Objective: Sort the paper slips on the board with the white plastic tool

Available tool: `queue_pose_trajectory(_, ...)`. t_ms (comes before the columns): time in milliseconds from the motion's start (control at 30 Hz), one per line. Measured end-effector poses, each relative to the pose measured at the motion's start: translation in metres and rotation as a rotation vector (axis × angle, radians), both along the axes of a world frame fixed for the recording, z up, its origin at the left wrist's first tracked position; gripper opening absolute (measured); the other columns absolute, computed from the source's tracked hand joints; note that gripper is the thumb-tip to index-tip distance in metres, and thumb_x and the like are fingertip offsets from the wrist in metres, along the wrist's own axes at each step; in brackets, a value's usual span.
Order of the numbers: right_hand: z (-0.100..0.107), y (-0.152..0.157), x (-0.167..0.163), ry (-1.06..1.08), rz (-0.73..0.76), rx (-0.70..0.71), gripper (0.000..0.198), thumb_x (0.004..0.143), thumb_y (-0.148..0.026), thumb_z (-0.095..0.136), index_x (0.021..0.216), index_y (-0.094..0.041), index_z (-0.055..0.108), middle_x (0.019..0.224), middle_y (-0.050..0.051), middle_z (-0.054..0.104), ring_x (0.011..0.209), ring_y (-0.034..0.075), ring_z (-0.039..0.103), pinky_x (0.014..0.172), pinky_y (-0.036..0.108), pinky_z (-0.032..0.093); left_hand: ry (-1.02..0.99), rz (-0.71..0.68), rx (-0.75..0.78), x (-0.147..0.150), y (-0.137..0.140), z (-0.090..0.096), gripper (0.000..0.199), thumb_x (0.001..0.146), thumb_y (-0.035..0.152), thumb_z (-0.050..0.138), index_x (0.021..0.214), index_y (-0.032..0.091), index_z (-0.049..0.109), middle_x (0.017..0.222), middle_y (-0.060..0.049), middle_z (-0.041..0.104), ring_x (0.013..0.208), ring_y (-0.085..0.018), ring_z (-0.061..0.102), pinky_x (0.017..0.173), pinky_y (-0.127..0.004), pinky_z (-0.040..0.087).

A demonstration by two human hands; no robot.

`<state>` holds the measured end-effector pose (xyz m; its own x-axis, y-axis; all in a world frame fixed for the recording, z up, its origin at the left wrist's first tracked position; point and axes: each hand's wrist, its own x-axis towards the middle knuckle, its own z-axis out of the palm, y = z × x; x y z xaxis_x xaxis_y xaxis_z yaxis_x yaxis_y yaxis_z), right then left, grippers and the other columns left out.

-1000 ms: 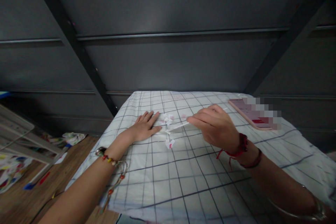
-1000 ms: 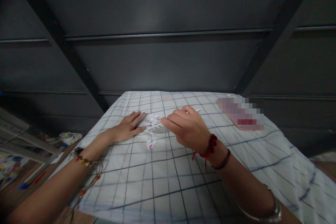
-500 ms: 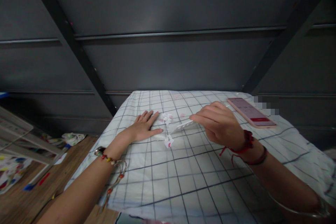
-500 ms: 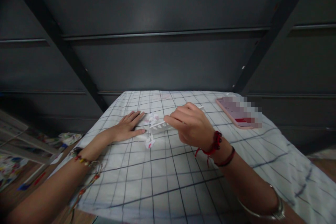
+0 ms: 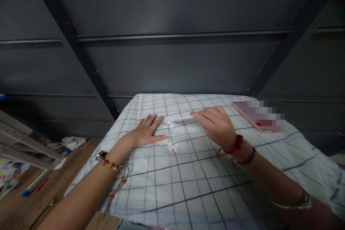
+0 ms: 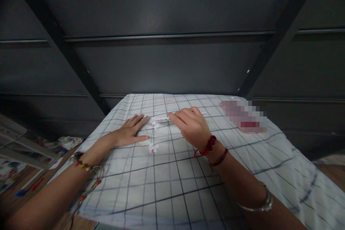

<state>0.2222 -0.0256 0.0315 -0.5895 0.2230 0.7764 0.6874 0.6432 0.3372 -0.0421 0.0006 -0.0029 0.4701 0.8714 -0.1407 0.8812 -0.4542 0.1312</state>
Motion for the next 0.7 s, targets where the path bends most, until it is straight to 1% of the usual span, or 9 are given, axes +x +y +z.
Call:
queue_pose_trajectory(133, -0.003, 0.002, -0.003, -0.029, -0.016, -0.004, 0.027, 0.081, -0.003, 0.038, 0.093, -0.013, 0.059, 0.077, 0.002, 0.064, 0.069, 0.013, 0.049, 0.064, 0.029, 0.031, -0.013, -0.01, 0.015, -0.002, 0.001, -0.003, 0.088, 0.077, 0.073, 0.033, 0.142, 0.018, 0.008, 0.145, -0.015, 0.004, 0.13, -0.037, 0.0, 0.1, -0.053, 0.011)
queue_pose_trajectory(233, -0.001, 0.0, -0.004, -0.041, -0.009, -0.009, 0.026, 0.081, -0.003, 0.039, 0.091, -0.014, 0.06, 0.075, 0.001, 0.064, 0.068, 0.013, 0.049, 0.064, 0.029, 0.03, -0.007, -0.006, 0.005, -0.001, 0.001, -0.002, 0.089, 0.077, 0.073, 0.032, 0.142, 0.018, 0.008, 0.145, -0.015, 0.004, 0.13, -0.037, 0.0, 0.101, -0.053, 0.01)
queue_pose_trajectory(533, 0.009, -0.004, 0.0, -0.08, -0.007, -0.025, 0.03, 0.073, 0.003, 0.038, 0.081, -0.015, 0.06, 0.067, 0.0, 0.061, 0.064, 0.013, 0.047, 0.062, 0.029, 0.029, 0.002, 0.005, -0.005, 0.001, -0.002, 0.001, 0.088, 0.078, 0.073, 0.031, 0.142, 0.017, 0.008, 0.145, -0.015, 0.004, 0.13, -0.036, 0.0, 0.101, -0.052, 0.01)
queue_pose_trajectory(700, 0.013, -0.005, 0.004, -0.056, -0.027, 0.019, 0.029, 0.07, 0.004, 0.038, 0.078, -0.014, 0.06, 0.066, 0.001, 0.061, 0.062, 0.013, 0.046, 0.06, 0.03, 0.029, 0.008, -0.004, 0.003, 0.0, -0.003, 0.002, 0.087, 0.078, 0.073, 0.03, 0.142, 0.017, 0.008, 0.145, -0.015, 0.004, 0.13, -0.036, -0.001, 0.101, -0.051, 0.01)
